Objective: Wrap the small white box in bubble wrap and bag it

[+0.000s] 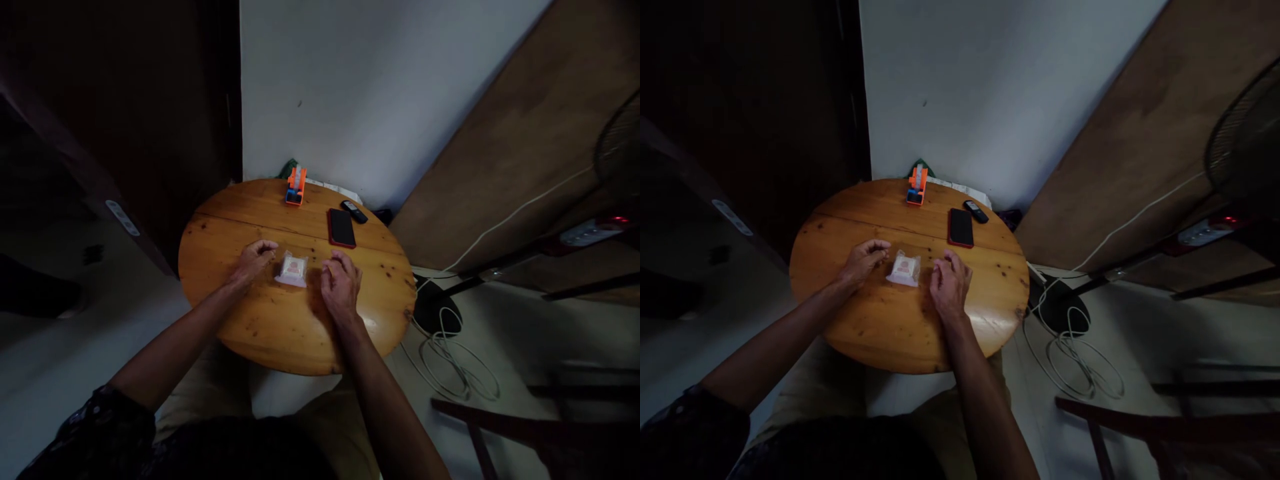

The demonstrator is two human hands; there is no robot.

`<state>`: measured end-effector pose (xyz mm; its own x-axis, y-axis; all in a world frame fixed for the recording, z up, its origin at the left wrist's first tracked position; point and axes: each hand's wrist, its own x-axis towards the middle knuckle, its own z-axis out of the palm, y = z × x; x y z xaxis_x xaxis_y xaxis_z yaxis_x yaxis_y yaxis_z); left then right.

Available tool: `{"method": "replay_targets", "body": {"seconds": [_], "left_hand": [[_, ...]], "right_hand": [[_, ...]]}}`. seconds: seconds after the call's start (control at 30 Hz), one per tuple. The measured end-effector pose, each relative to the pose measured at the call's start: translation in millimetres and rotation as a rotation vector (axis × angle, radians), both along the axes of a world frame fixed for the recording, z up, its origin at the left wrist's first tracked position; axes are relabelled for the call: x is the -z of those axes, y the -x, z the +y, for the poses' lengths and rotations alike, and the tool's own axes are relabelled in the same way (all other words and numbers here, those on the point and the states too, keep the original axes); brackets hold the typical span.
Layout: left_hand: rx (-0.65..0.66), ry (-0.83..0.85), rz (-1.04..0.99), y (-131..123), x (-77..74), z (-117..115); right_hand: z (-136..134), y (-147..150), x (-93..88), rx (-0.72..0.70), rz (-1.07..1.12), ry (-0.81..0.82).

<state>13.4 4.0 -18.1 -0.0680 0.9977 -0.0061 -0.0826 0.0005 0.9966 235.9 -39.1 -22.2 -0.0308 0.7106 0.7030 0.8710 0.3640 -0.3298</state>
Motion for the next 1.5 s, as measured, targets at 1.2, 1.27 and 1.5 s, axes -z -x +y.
{"method": "replay_targets", "body": {"seconds": [1.2, 1.27, 1.5], "left_hand": [[0.419, -0.029, 0.005, 3, -3.4, -12], [0.467, -0.047, 0.041, 2, -3.3, -14], [0.530, -0.101, 0.110, 2, -9.0, -20]], "right_hand": [[-10, 11, -16.7, -0.383, 0.091, 0.258], [-9, 13, -20.9, -0.396, 0.054, 0.286], [2, 14, -37.5, -0.429, -0.124, 0.327]]}}
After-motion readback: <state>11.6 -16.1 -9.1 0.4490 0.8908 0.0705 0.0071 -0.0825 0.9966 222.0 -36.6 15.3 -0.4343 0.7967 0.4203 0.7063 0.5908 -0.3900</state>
